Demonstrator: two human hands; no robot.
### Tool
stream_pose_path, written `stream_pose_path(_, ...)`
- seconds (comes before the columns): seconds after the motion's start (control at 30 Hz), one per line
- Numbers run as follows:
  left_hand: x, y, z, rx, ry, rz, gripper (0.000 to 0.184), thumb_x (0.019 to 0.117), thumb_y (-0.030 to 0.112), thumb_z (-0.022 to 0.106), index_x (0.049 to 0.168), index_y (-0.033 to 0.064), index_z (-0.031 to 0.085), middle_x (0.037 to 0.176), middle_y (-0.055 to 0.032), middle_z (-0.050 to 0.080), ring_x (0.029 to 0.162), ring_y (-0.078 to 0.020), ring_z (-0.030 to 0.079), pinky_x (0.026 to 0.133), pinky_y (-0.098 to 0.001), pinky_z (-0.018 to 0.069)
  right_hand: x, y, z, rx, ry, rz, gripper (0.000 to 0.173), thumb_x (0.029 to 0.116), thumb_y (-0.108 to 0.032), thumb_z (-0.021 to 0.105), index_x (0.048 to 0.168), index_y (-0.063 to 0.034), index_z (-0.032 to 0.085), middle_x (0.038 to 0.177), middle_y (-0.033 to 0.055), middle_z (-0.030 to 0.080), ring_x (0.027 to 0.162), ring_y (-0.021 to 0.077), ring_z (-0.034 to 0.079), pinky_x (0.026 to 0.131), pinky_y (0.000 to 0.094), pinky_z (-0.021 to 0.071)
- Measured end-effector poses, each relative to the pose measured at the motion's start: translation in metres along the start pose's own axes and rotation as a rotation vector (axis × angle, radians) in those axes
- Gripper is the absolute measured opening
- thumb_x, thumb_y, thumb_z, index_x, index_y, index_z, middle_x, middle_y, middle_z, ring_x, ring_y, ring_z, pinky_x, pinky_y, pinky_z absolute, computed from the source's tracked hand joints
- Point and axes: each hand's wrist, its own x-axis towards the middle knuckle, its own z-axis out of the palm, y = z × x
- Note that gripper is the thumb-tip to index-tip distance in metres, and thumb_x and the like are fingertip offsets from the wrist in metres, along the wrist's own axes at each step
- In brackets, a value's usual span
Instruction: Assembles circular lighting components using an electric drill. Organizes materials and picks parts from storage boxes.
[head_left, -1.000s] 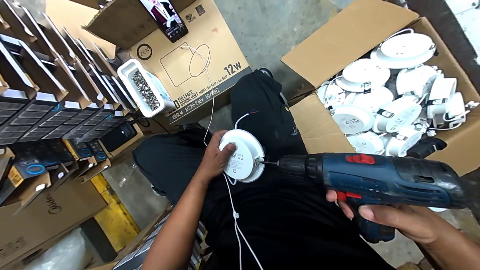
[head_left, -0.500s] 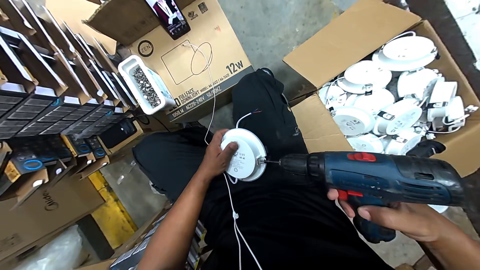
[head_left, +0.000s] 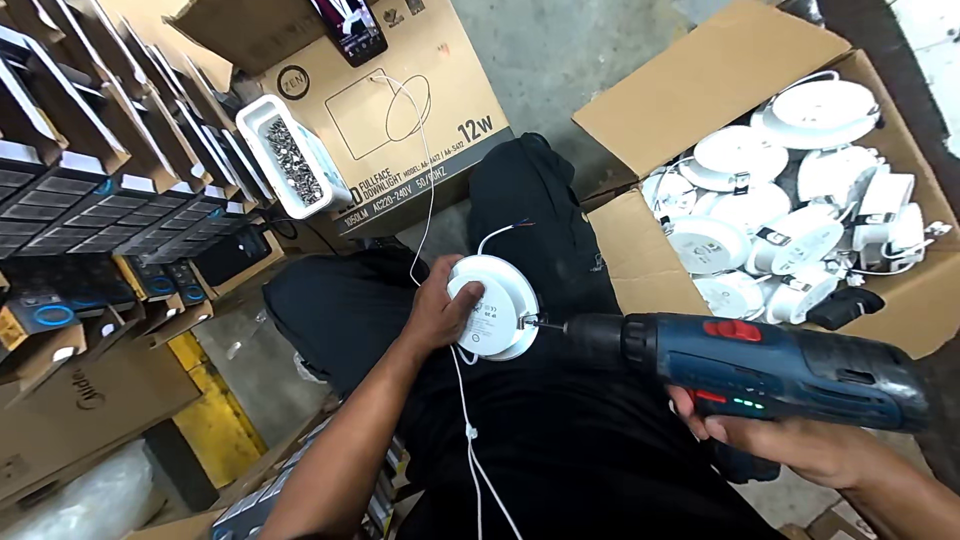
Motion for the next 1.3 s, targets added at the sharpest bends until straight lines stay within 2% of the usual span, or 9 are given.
stream_pose_path(0.47,0.000,0.001,0.000,0.038,-0.020,-0.028,0.074,0.0928,0.071,0.053,0.134,0.0099,0.052,0.094,-0.0008,0.072,0.081,-0.0084,0.070,0.075,-0.0361,0.0620,0.005,0.003,0.003,-0.013,-0.037,0.013,0.020,0.0898,-0.036,0.072,0.106,-0.0250,0.071,0.091,-0.0118,0.068,0.083,-0.0010,0.064,0.076,0.0186,0.0549)
stream_pose_path(0.6,0.001,0.001,-0.002,0.076,-0.028,-0.040,0.076,0.0925,0.074,0.050,0.134,0.0103,0.052,0.095,-0.0018,0.071,0.081,-0.0102,0.070,0.075,-0.0390,0.0617,0.007,0.005,0.005,-0.019,-0.028,0.014,0.022,0.0896,-0.037,0.073,0.108,-0.0258,0.071,0.091,-0.0123,0.068,0.083,-0.0012,0.064,0.077,0.0190,0.0551)
stream_pose_path(0.73,0.004,0.012,-0.004,-0.068,-0.037,-0.103,0.070,0.0909,0.067,0.061,0.132,0.0106,0.054,0.095,-0.0009,0.072,0.080,-0.0090,0.071,0.074,-0.0328,0.0623,0.002,-0.017,0.002,-0.079,0.014,-0.014,0.034,0.0904,-0.039,0.074,0.120,-0.0223,0.071,0.096,-0.0060,0.071,0.081,0.0025,0.065,0.074,0.0213,0.0565)
stream_pose_path(0.83,0.005,0.020,-0.008,-0.271,-0.037,-0.116,0.059,0.0886,0.048,0.073,0.126,0.0064,0.055,0.095,-0.0028,0.073,0.080,-0.0108,0.072,0.073,-0.0302,0.0629,-0.007,-0.038,-0.005,-0.069,0.064,-0.105,0.039,0.0911,-0.041,0.074,0.125,-0.0222,0.070,0.099,-0.0040,0.073,0.080,0.0038,0.066,0.072,0.0204,0.0570)
stream_pose_path(0.9,0.011,0.020,-0.019,-0.326,-0.118,-0.088,0.056,0.0884,0.040,0.074,0.125,0.0017,0.056,0.100,-0.0067,0.073,0.086,-0.0140,0.072,0.078,-0.0336,0.0626,-0.011,-0.049,-0.013,-0.050,0.111,-0.165,0.041,0.0905,-0.040,0.075,0.128,-0.0238,0.069,0.106,-0.0034,0.074,0.081,0.0046,0.068,0.071,0.0202,0.0575)
stream_pose_path(0.97,0.018,0.028,-0.033,-0.268,-0.255,-0.087,0.064,0.0858,0.043,0.076,0.130,0.0013,0.058,0.107,-0.0068,0.072,0.092,-0.0136,0.071,0.084,-0.0342,0.0614,-0.010,-0.056,-0.016,-0.029,0.169,-0.200,0.042,0.0887,-0.039,0.077,0.127,-0.0244,0.069,0.109,-0.0022,0.074,0.080,0.0060,0.069,0.070,0.0206,0.0579)
stream_pose_path(1.07,0.028,0.047,-0.042,-0.251,-0.413,-0.074,0.051,0.0874,0.040,0.076,0.122,0.0041,0.064,0.102,-0.0042,0.074,0.089,-0.0122,0.072,0.083,-0.0338,0.0620,-0.004,-0.062,-0.013,-0.043,0.221,-0.215,0.042,0.0877,-0.038,0.077,0.127,-0.0247,0.069,0.110,-0.0014,0.074,0.080,0.0069,0.069,0.070,0.0216,0.0578)
stream_pose_path(1.23,0.034,0.069,-0.031,-0.266,-0.422,-0.057,0.046,0.0915,0.038,0.072,0.120,0.0031,0.064,0.100,-0.0050,0.073,0.087,-0.0118,0.071,0.082,-0.0337,0.0616,0.010,-0.055,-0.003,0.001,0.169,-0.230,0.041,0.0893,-0.034,0.076,0.128,-0.0220,0.068,0.111,0.0012,0.074,0.081,0.0086,0.069,0.072,0.0240,0.0581)
stream_pose_path(1.3,0.032,0.081,-0.015,-0.201,-0.402,-0.092,0.049,0.0885,0.042,0.073,0.120,0.0051,0.064,0.099,-0.0061,0.072,0.087,-0.0137,0.071,0.081,-0.0373,0.0606,0.017,-0.055,0.004,0.027,0.129,-0.229,0.042,0.0893,-0.034,0.076,0.129,-0.0216,0.068,0.111,0.0015,0.073,0.082,0.0095,0.069,0.073,0.0245,0.0586)
